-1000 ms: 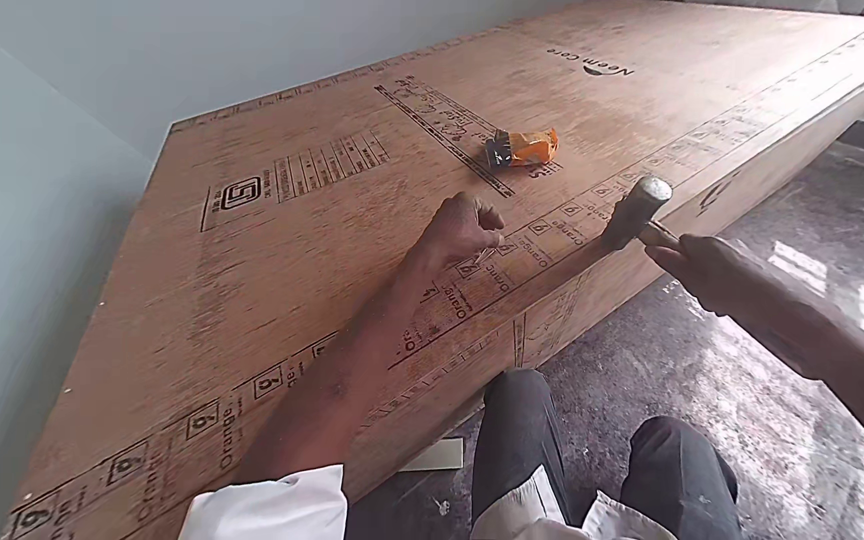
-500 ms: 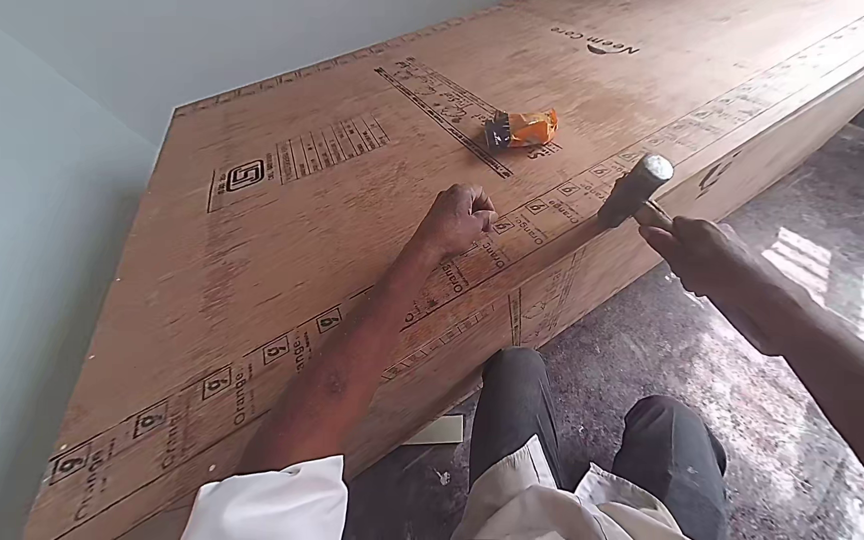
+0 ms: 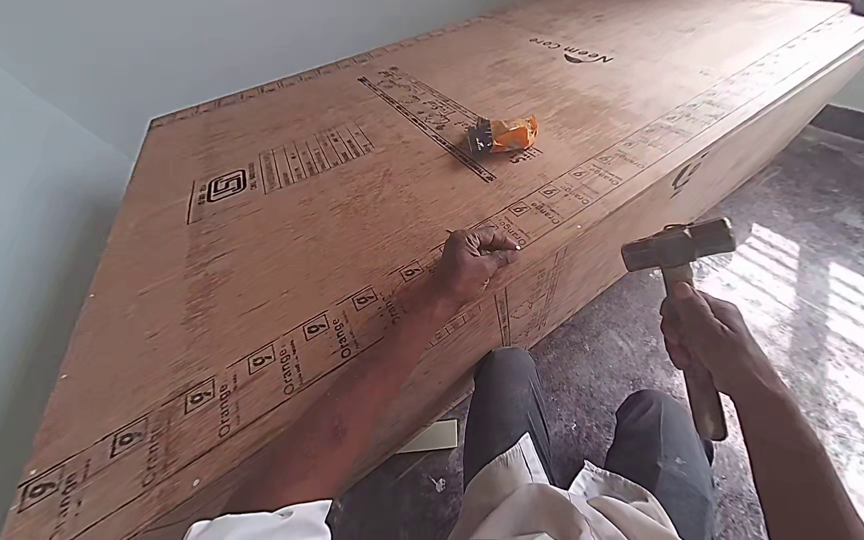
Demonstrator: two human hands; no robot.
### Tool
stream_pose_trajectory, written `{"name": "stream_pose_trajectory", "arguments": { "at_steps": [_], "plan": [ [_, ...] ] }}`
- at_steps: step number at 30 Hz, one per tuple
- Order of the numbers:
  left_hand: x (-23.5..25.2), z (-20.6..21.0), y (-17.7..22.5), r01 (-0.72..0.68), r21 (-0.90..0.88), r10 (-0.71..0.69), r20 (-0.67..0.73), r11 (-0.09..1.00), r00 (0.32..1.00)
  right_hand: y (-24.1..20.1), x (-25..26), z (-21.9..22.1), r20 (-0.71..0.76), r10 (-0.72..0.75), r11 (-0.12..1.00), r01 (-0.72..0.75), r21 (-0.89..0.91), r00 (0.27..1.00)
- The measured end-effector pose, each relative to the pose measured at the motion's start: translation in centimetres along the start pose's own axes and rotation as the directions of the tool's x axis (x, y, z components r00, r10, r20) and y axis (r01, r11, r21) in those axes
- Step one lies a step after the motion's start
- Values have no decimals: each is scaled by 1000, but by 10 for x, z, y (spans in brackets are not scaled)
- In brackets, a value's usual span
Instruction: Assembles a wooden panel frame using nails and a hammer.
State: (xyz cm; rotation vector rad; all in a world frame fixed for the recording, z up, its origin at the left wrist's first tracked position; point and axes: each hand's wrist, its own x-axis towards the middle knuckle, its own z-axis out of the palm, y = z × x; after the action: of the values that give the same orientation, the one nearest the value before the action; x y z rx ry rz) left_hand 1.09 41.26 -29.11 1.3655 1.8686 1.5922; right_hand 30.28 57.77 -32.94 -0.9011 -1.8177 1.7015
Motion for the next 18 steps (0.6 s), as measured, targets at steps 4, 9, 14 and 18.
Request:
{"name": "stream_pose_trajectory", "arguments": {
  "at_steps": [4, 9, 14, 18],
  "plan": [
    [-2, 4, -3, -27, -32, 27, -27, 999, 999, 19, -25, -12, -72, 6, 1000, -6, -3, 997],
    [-1, 3, -2, -2, -10, 2, -13, 1000, 1000, 36, -38, -15, -96, 34, 999, -33, 12, 995],
    [0, 3, -2, 27, 6, -27, 7, 1000, 1000, 42, -40, -11, -76, 45, 999, -47, -21, 996],
    [0, 3, -1, 40, 38, -40, 20, 999, 999, 38, -39, -8, -54, 50, 998, -52, -43, 997]
  ]
}}
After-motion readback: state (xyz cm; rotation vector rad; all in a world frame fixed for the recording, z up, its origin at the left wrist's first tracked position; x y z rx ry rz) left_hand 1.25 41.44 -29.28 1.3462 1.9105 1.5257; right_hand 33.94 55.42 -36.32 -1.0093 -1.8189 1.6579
